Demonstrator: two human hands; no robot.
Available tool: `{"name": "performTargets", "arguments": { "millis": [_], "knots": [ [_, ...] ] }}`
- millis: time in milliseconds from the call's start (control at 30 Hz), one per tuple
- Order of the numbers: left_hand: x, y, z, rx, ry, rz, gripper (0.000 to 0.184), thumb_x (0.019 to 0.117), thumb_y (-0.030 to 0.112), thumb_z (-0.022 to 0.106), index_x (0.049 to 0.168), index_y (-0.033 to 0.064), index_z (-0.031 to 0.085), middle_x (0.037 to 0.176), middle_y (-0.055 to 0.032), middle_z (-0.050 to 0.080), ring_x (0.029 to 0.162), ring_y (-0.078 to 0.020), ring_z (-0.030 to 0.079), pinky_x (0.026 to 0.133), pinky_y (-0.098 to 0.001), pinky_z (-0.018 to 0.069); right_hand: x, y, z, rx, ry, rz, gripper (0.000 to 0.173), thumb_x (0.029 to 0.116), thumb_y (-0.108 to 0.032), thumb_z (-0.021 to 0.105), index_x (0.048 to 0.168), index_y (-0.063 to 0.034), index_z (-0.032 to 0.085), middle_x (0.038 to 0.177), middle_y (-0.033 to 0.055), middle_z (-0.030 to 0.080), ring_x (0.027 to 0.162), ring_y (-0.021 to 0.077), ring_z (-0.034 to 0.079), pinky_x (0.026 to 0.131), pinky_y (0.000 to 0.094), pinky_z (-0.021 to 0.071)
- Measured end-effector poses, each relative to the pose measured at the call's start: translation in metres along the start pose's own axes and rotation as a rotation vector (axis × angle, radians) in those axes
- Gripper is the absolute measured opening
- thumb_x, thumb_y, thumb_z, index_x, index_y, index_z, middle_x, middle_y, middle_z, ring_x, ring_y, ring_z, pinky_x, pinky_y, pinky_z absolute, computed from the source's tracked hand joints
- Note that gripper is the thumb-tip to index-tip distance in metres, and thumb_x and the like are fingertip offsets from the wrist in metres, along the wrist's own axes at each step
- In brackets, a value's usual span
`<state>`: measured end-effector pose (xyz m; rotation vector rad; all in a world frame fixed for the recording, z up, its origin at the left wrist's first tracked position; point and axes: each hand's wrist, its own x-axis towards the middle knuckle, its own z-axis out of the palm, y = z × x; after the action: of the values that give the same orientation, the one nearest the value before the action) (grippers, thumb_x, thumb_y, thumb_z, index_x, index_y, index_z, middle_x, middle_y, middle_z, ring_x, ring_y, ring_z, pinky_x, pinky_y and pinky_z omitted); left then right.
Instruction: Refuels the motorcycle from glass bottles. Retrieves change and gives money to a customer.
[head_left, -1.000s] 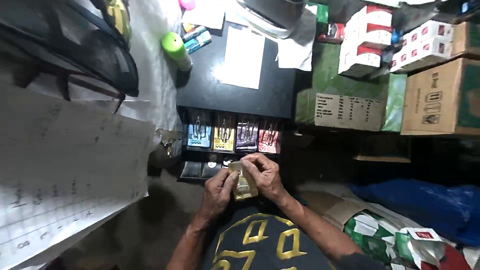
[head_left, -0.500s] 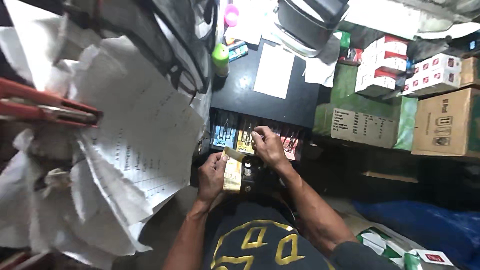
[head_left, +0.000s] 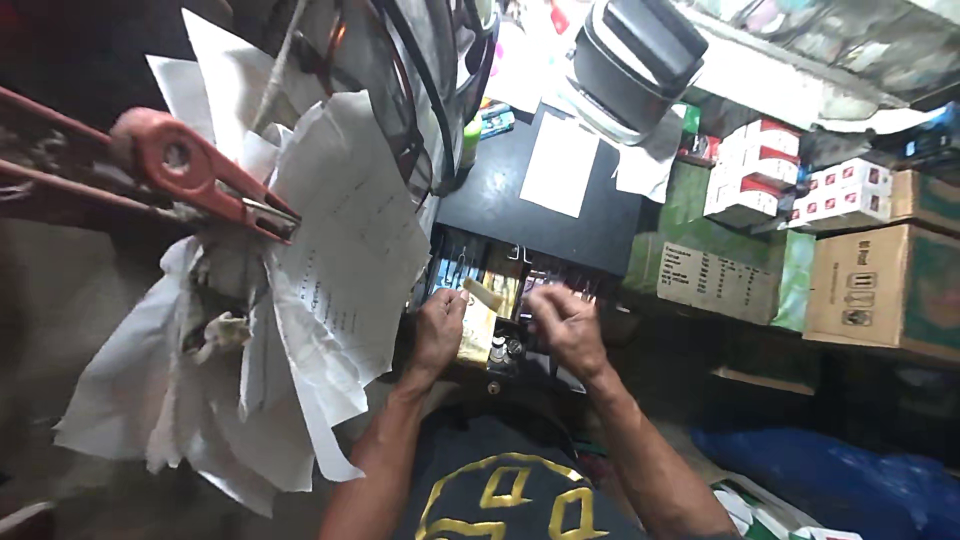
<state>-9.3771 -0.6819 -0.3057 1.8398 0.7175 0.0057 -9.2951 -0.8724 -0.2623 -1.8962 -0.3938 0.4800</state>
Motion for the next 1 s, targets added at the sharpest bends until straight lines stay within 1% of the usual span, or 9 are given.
{"name": "performTargets", "arguments": {
  "millis": [100, 200, 267, 367, 467, 767, 833, 900, 1000],
  "knots": [
    [0.015, 0.011, 0.011, 0.003, -0.032, -0.003, 0.029, 0.1065, 0.027, 0.056, 0.096, 0.0023, 0.067, 0.074, -0.0068, 0.06, 0.065, -0.0158, 0.056, 0.064, -0.037, 0.0496, 0.001, 0.015, 0.009, -0.111, -0.196, 0.12, 0.034, 0.1049, -0.026, 0.057, 0.134, -0.0112, 0.068, 0.115, 0.007, 0.072, 0.087, 0.0108, 0.069, 0.079, 0.0306, 0.0595],
    [0.026, 0.02, 0.019, 0.01, -0.07, -0.033, 0.031, 0.1068, 0.029, 0.055, 0.098, 0.0021, 0.067, 0.075, -0.0095, 0.061, 0.065, -0.019, 0.058, 0.064, -0.0401, 0.0504, 0.02, 0.018, 0.012, -0.085, -0.174, 0.17, 0.033, 0.1075, -0.02, 0.052, 0.136, -0.0082, 0.066, 0.123, 0.0093, 0.071, 0.091, 0.0134, 0.07, 0.083, 0.0342, 0.059],
    [0.031, 0.025, 0.021, -0.008, -0.114, -0.065, 0.029, 0.1067, 0.03, 0.055, 0.112, 0.0032, 0.067, 0.08, -0.0121, 0.065, 0.069, -0.022, 0.061, 0.067, -0.0431, 0.0526, 0.033, 0.021, 0.013, -0.101, -0.121, 0.203, 0.032, 0.1073, -0.018, 0.053, 0.133, -0.005, 0.067, 0.118, 0.0118, 0.072, 0.09, 0.0173, 0.07, 0.083, 0.0388, 0.0585],
    [0.036, 0.024, 0.025, -0.042, -0.173, -0.032, 0.037, 0.1051, 0.029, 0.058, 0.138, 0.0112, 0.055, 0.083, -0.0133, 0.07, 0.068, -0.0244, 0.068, 0.066, -0.0446, 0.0588, 0.047, 0.028, 0.013, -0.119, -0.099, 0.213, 0.031, 0.1059, -0.016, 0.055, 0.132, -0.0037, 0.067, 0.12, 0.013, 0.072, 0.102, 0.0199, 0.071, 0.093, 0.0426, 0.0571],
    [0.041, 0.024, 0.027, -0.061, -0.205, 0.009, 0.051, 0.104, 0.022, 0.06, 0.151, 0.0152, 0.043, 0.09, -0.0148, 0.072, 0.072, -0.0257, 0.071, 0.069, -0.0457, 0.0605, 0.056, 0.031, 0.014, -0.165, -0.088, 0.236, 0.028, 0.1052, -0.015, 0.057, 0.128, -0.0041, 0.07, 0.111, 0.0134, 0.074, 0.093, 0.0213, 0.071, 0.087, 0.0433, 0.058],
    [0.053, 0.02, 0.031, -0.037, -0.186, 0.049, 0.037, 0.1007, 0.016, 0.064, 0.136, 0.0104, 0.054, 0.087, -0.0099, 0.073, 0.068, -0.02, 0.068, 0.065, -0.0392, 0.0573, 0.065, 0.024, 0.014, -0.325, -0.047, 0.318, 0.026, 0.1049, -0.012, 0.053, 0.117, -0.0038, 0.074, 0.104, 0.0183, 0.074, 0.093, 0.0314, 0.071, 0.085, 0.0545, 0.0566],
    [0.058, 0.02, 0.03, 0.014, -0.23, 0.046, 0.029, 0.1005, 0.016, 0.064, 0.128, 0.0073, 0.062, 0.092, -0.0118, 0.072, 0.073, -0.0219, 0.068, 0.07, -0.0432, 0.0576, 0.066, 0.023, 0.014, -0.35, -0.066, 0.332, 0.025, 0.1044, -0.012, 0.053, 0.116, -0.004, 0.074, 0.102, 0.0188, 0.073, 0.092, 0.0325, 0.071, 0.084, 0.0556, 0.0564],
    [0.062, 0.021, 0.028, 0.078, -0.276, 0.054, 0.03, 0.1015, 0.017, 0.061, 0.129, 0.0069, 0.065, 0.101, -0.0141, 0.073, 0.083, -0.025, 0.07, 0.077, -0.0477, 0.0583, 0.067, 0.023, 0.015, -0.377, -0.088, 0.343, 0.025, 0.1041, -0.013, 0.053, 0.116, -0.0042, 0.074, 0.103, 0.019, 0.073, 0.094, 0.0333, 0.071, 0.085, 0.0563, 0.0562],
    [0.069, 0.027, 0.027, 0.118, -0.287, 0.094, 0.023, 0.1025, 0.015, 0.058, 0.121, 0.0057, 0.069, 0.1, -0.0161, 0.073, 0.084, -0.0281, 0.071, 0.077, -0.0512, 0.0574, 0.066, 0.022, 0.015, -0.363, -0.074, 0.34, 0.024, 0.1053, -0.017, 0.055, 0.117, -0.0034, 0.072, 0.101, 0.0192, 0.073, 0.093, 0.0335, 0.071, 0.084, 0.0558, 0.0561]
  ]
}}
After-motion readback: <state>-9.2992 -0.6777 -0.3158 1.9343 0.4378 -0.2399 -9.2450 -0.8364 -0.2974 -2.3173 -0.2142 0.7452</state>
